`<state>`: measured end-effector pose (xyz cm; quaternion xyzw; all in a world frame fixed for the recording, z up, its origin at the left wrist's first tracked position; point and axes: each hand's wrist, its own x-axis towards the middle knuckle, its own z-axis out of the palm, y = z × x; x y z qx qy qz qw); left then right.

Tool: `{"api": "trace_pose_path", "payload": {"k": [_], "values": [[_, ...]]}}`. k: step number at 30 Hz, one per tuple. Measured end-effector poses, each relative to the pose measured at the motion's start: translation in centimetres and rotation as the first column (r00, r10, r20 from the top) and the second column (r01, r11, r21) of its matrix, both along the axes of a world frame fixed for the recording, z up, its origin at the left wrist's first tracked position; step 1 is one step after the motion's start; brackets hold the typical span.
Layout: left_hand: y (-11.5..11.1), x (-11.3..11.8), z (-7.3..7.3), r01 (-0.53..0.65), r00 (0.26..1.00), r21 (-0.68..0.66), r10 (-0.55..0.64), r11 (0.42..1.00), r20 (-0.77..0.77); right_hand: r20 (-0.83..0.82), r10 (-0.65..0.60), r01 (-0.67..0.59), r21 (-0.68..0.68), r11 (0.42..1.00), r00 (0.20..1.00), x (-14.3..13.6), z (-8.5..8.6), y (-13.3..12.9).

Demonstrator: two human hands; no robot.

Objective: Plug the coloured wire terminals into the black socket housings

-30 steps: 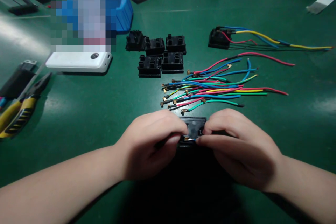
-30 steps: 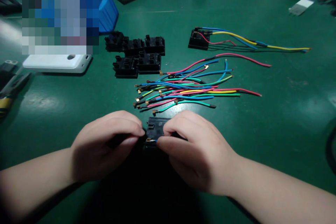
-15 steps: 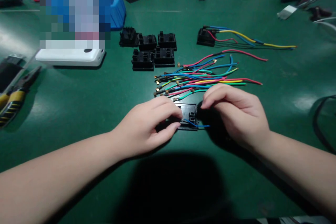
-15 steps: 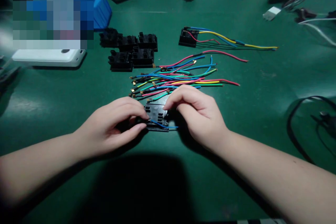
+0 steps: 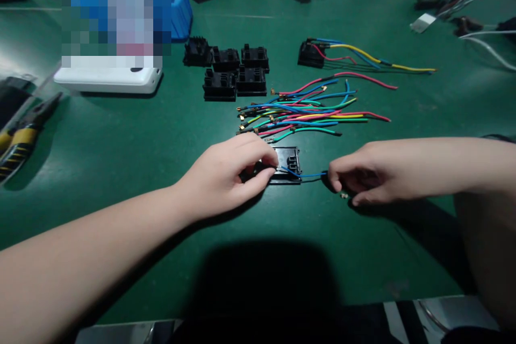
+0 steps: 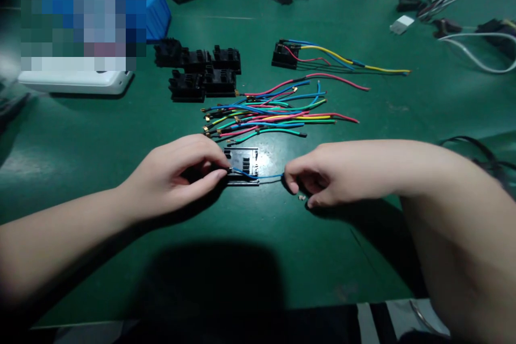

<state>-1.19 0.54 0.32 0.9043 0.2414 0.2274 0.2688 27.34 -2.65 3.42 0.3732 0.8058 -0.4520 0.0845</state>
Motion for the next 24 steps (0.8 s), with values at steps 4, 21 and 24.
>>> {"api": "trace_pose_path", "payload": {"k": [4,21,24], "values": [[0.0,0.0,0.0,-0.002,1.0,-0.002,0.002,1.0,0.002,-0.002,0.047,-0.047,0.089,0.995,0.999,-0.1,-0.9,-0.2],[-1.1,-0.1,0.1,-0.002,0.982,0.31,-0.056,0.951,0.181,-0.632,-0.227,0.62,0.515,0.592,0.741,-8.4,-0.9,-2.5],[-1.5,-0.2,0.8,-0.049,0.98,0.316,-0.015,0.948,0.198,-0.695,-0.232,0.658,0.442,0.609,0.681,-8.8,-1.6,-2.7]]}}
